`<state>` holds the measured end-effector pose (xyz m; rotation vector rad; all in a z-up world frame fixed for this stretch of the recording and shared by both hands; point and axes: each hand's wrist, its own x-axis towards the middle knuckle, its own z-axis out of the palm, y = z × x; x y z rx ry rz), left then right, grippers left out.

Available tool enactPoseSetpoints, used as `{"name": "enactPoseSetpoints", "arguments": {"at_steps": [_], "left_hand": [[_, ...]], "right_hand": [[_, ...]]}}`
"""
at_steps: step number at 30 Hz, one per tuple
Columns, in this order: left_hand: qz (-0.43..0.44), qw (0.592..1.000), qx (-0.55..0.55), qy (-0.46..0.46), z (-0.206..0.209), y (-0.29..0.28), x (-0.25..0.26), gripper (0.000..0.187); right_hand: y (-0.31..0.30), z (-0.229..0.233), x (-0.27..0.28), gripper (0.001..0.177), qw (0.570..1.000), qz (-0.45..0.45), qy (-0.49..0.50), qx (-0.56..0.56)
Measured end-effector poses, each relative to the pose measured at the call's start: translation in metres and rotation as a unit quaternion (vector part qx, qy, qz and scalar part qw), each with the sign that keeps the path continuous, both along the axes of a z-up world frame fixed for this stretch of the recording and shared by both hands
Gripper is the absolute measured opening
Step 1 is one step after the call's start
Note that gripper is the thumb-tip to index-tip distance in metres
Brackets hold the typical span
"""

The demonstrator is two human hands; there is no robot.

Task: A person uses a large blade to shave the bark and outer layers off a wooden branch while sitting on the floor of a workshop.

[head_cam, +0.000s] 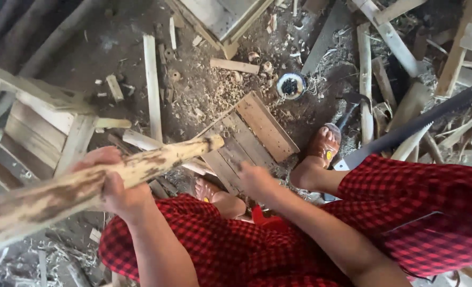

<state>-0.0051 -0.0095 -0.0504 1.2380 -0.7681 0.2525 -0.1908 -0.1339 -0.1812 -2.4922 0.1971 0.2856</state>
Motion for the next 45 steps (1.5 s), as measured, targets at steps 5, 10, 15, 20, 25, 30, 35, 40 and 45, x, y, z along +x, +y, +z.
{"name": "enactPoseSetpoints", "arguments": {"at_steps": [5,10,15,20,25,30,35,40,45], "left_hand": [[0.054,0.995,0.076,-0.045,0.005,-0.005,-0.013,0.03],[0.077,0.995,0.058,-0.035,0.001,-0.002,-0.016,0.035],[0.07,0.99,0.094,-0.081,-0.027,0.019,-0.009,0.048],[0.179,0.982,0.051,-0.003,0.018,-0.018,-0.026,0.021],[0.115,0.993,0.02,0.019,-0.007,0.003,-0.01,0.036],[0.122,0.992,0.009,-0.016,-0.014,0.012,-0.009,0.043],[0.125,0.992,0.003,-0.005,0.003,-0.003,-0.009,0.022],[0.025,0.998,-0.018,0.06,-0.029,0.027,0.015,0.043],[0.058,0.992,-0.026,0.111,-0.026,0.029,0.01,0.051]], "right_hand": [[-0.003,0.136,-0.022,0.018,0.939,-0.083,-0.009,0.335],[0.015,-0.018,-0.015,0.026,0.96,-0.092,0.168,0.202],[-0.007,0.126,-0.014,0.034,0.876,-0.151,0.271,0.37],[0.028,-0.024,-0.03,0.009,0.98,0.104,-0.065,-0.158],[-0.003,0.101,-0.022,0.028,0.923,-0.161,0.152,0.314],[0.014,0.05,-0.034,0.012,0.97,-0.005,-0.106,0.22],[0.025,-0.104,-0.04,0.011,0.997,-0.051,-0.052,0.03],[0.006,0.065,-0.023,0.026,0.945,-0.148,0.11,0.271],[0.014,-0.023,-0.026,0.023,0.933,-0.188,0.032,0.307]]}}
